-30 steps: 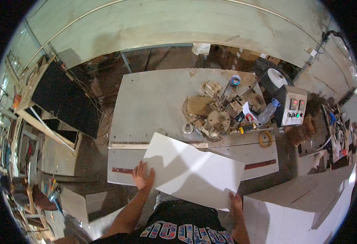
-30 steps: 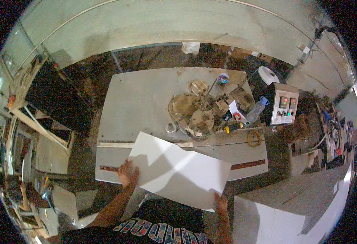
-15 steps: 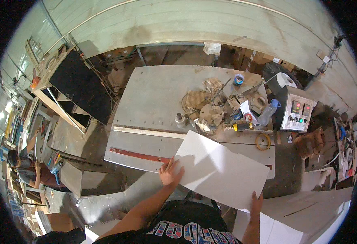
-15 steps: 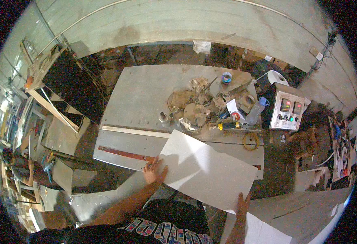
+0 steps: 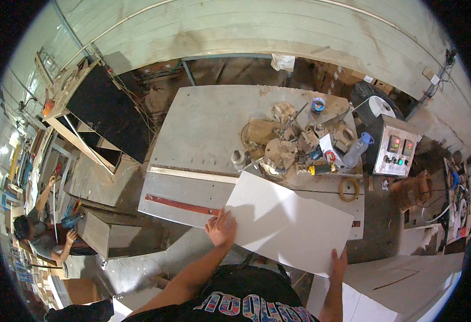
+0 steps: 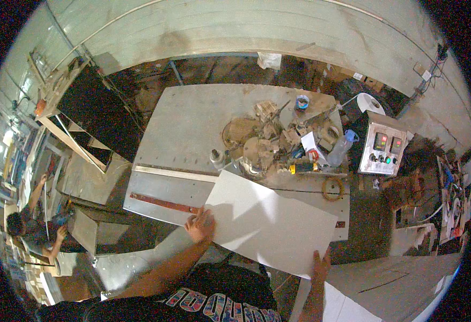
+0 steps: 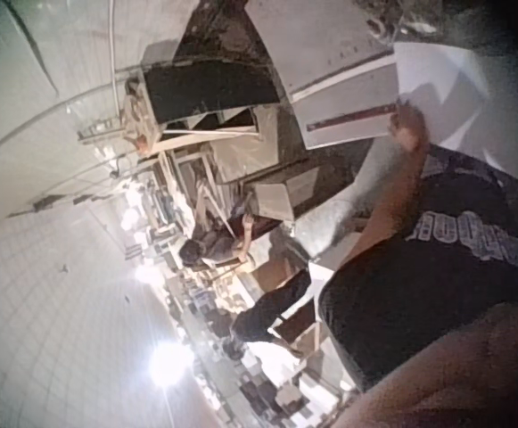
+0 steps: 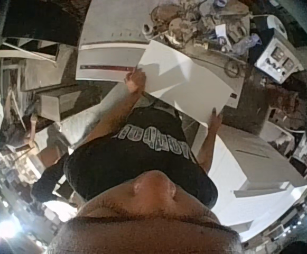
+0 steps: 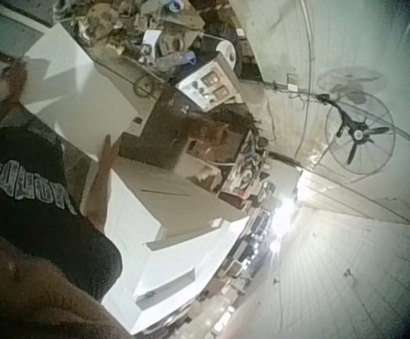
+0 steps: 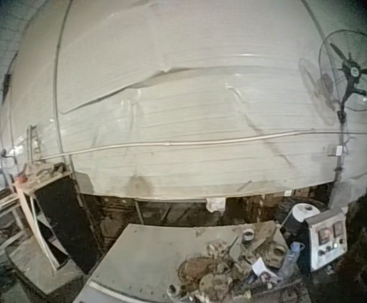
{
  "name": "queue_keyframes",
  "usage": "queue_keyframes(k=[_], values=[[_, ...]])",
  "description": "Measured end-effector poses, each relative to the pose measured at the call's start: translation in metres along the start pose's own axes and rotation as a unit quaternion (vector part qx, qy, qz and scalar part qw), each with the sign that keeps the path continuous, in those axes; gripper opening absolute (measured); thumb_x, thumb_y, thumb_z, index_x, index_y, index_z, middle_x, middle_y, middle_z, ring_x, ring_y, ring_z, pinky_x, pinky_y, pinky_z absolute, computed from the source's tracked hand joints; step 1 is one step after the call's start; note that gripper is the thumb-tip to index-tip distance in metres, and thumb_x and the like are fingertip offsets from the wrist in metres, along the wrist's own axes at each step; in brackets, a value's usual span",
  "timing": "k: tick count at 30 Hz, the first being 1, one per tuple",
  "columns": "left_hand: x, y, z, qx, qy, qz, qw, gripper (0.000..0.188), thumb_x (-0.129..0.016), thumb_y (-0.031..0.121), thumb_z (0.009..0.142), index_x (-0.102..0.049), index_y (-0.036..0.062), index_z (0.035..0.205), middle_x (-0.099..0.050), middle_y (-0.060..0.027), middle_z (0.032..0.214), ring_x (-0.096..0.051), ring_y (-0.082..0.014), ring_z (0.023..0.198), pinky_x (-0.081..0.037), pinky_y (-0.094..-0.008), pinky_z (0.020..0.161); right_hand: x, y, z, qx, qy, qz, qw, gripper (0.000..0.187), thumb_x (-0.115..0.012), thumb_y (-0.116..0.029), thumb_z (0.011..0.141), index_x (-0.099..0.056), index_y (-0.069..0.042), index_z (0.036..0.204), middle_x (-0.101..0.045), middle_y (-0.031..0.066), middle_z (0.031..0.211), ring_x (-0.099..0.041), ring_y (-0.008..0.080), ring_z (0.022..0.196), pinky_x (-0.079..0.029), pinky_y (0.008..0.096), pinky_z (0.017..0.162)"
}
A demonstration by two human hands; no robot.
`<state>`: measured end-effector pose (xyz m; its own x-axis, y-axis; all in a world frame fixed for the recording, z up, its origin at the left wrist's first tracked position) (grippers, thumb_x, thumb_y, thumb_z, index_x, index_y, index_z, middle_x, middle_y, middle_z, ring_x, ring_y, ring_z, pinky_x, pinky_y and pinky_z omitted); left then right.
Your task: The person repeatedly picks up white rectangular panels from a stack, places them on a workbench, and then returns them to the stack. The cycle of picking, placing, and restacking is repeated throughout the clip.
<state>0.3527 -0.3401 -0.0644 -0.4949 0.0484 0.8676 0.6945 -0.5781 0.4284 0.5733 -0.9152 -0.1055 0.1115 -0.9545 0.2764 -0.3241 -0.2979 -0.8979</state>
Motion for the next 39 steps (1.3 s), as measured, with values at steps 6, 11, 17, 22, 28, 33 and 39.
queue_keyframes(k=[6,11,17,22,28,33,39], values=[[0.01,-0.028,0.024,0.037,0.03,0.029,0.998,0.034,-0.087,0.038,0.091,-0.088,0.0336,0.125,-0.075,0.0122,0.157,-0.061,-0.0278,0.135,-0.036,-0.0527,0.124,-0.029,0.005,0.004,0.036,0.043,-0.136,0.989,0.077,-0.075,-0.014,0.111,-0.041,-0.002,0.179,-0.059,0.0196,0.17,-0.059,0.0298,0.149,-0.047,0.044,0.125],[0.012,-0.06,0.059,0.057,0.024,0.025,0.998,0.031,-0.087,0.038,0.092,-0.088,0.0348,0.122,-0.076,0.0141,0.155,-0.061,-0.027,0.137,-0.035,-0.0536,0.125,-0.061,0.028,0.002,0.051,0.044,-0.114,0.991,0.091,-0.08,-0.027,0.108,-0.032,-0.01,0.184,-0.055,0.0277,0.173,-0.061,0.0419,0.151,-0.044,0.0514,0.13],[0.033,-0.093,0.107,0.042,0.04,0.016,0.998,0.036,-0.091,0.044,0.09,-0.088,0.0297,0.122,-0.076,0.007,0.151,-0.057,-0.0294,0.15,-0.028,-0.0609,0.134,-0.118,0.006,-0.045,0.106,0.017,-0.052,0.993,0.089,-0.078,-0.019,0.108,-0.033,-0.005,0.183,-0.051,0.0264,0.177,-0.057,0.0418,0.154,-0.044,0.0519,0.129],[0.042,-0.124,0.148,0.05,0.026,0.011,0.998,0.044,-0.094,0.047,0.087,-0.086,0.0247,0.124,-0.074,0.0001,0.152,-0.055,-0.0325,0.154,-0.027,-0.0645,0.133,-0.166,0.0,-0.079,0.027,0.069,-0.006,0.997,0.087,-0.074,-0.015,0.109,-0.031,-0.006,0.184,-0.052,0.0185,0.174,-0.056,0.0324,0.149,-0.048,0.0451,0.123],[0.051,-0.158,0.195,0.052,0.039,-0.006,0.998,0.054,-0.095,0.047,0.086,-0.081,0.0223,0.132,-0.07,-0.0043,0.156,-0.055,-0.0338,0.154,-0.031,-0.0609,0.132,-0.22,-0.01,-0.105,0.006,0.059,-0.001,0.998,0.09,-0.076,-0.014,0.109,-0.028,-0.007,0.185,-0.038,0.0207,0.184,-0.045,0.0356,0.161,-0.04,0.0488,0.131],[0.053,-0.198,0.22,0.091,0.092,-0.041,0.991,0.061,-0.097,0.036,0.086,-0.078,0.012,0.139,-0.062,-0.0138,0.168,-0.052,-0.0431,0.155,-0.037,-0.0614,0.13,-0.253,-0.014,-0.113,0.019,0.072,-0.041,0.996,0.093,-0.079,-0.018,0.11,-0.026,-0.006,0.186,-0.033,0.0221,0.188,-0.035,0.0369,0.169,-0.031,0.0511,0.137],[0.037,-0.163,0.171,0.082,0.068,-0.076,0.991,0.071,-0.095,0.036,0.085,-0.074,0.018,0.151,-0.056,-0.0105,0.177,-0.039,-0.0444,0.169,-0.021,-0.0748,0.137,-0.309,-0.045,-0.133,0.041,0.029,0.075,0.996,0.092,-0.078,-0.013,0.111,-0.025,-0.005,0.186,-0.036,0.0226,0.186,-0.041,0.0337,0.164,-0.037,0.0492,0.133]])
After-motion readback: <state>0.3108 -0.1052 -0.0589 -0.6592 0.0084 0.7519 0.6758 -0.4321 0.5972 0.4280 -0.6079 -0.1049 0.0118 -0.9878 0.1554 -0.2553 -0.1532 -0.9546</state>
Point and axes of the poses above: each hand's wrist, its own z-axis towards the middle knuckle, its own x-axis out of the back of the hand, y = z × x, the point moved 10 cm from there along z, towards the middle knuckle
